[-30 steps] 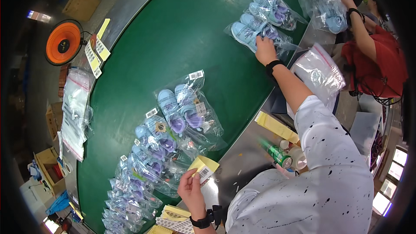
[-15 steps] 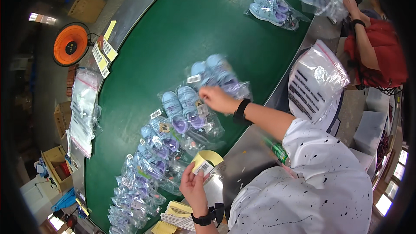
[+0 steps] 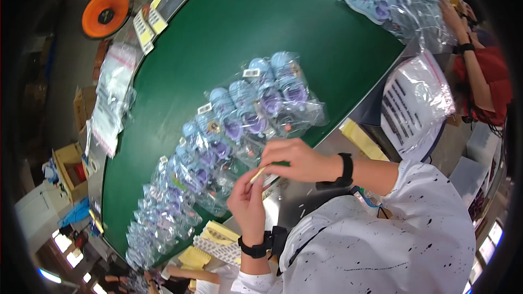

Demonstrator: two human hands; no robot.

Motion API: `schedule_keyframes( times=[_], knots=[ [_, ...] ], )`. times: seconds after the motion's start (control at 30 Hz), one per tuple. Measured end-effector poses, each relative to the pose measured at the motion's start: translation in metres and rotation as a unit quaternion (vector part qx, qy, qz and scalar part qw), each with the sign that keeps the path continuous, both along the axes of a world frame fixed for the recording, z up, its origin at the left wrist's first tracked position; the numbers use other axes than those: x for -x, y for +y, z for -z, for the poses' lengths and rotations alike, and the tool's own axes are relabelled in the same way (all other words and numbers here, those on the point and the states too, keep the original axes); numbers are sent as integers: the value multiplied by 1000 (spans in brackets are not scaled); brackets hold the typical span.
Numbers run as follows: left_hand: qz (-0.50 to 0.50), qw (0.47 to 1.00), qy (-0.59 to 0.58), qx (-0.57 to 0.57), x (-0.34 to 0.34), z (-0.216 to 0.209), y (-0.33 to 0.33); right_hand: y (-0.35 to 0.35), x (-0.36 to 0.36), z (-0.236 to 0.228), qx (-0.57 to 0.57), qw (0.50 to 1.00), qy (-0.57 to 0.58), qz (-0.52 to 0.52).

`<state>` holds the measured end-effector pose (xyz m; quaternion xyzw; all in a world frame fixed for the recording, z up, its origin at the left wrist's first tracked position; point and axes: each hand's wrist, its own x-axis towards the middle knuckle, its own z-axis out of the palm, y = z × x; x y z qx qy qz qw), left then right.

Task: The person applies yellow barcode labels to clear plastic bags containing pairs of light blue and purple slippers on a green conveyor belt. They peel labels from a sheet, place them on the bags, and push the labeled packages down the line.

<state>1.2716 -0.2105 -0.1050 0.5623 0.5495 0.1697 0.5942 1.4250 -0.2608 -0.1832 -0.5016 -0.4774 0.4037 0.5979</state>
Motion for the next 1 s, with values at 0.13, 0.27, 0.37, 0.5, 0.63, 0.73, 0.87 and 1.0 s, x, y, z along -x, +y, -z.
schedule_keyframes(
  times=[0.13,0.27,0.37,0.5,0.63,0.73,0.87,1.0],
  knots=[
    [22,999,28,-20,0,1,-1,-8,-2,-3,5,999,6,37],
    [12,999,30,-19,-1,5,-2,-8,-3,-1,-29,995,-74,52],
    [-3,999,35,-16,0,7,-5,-10,-3,1,-52,990,-114,65],
    [-40,999,14,9,-5,11,-8,-10,-6,5,-77,985,-129,80],
    [-68,997,-3,38,-9,14,-6,-8,-7,9,-83,982,-143,89],
    [-71,997,-6,22,-9,17,-6,-7,-9,9,-88,979,-160,92],
    [-57,998,3,34,-9,20,-3,-8,-7,13,-71,985,-130,88],
    [-24,998,-2,58,-11,27,-3,-2,-3,23,-24,990,-110,82]
  ],
)
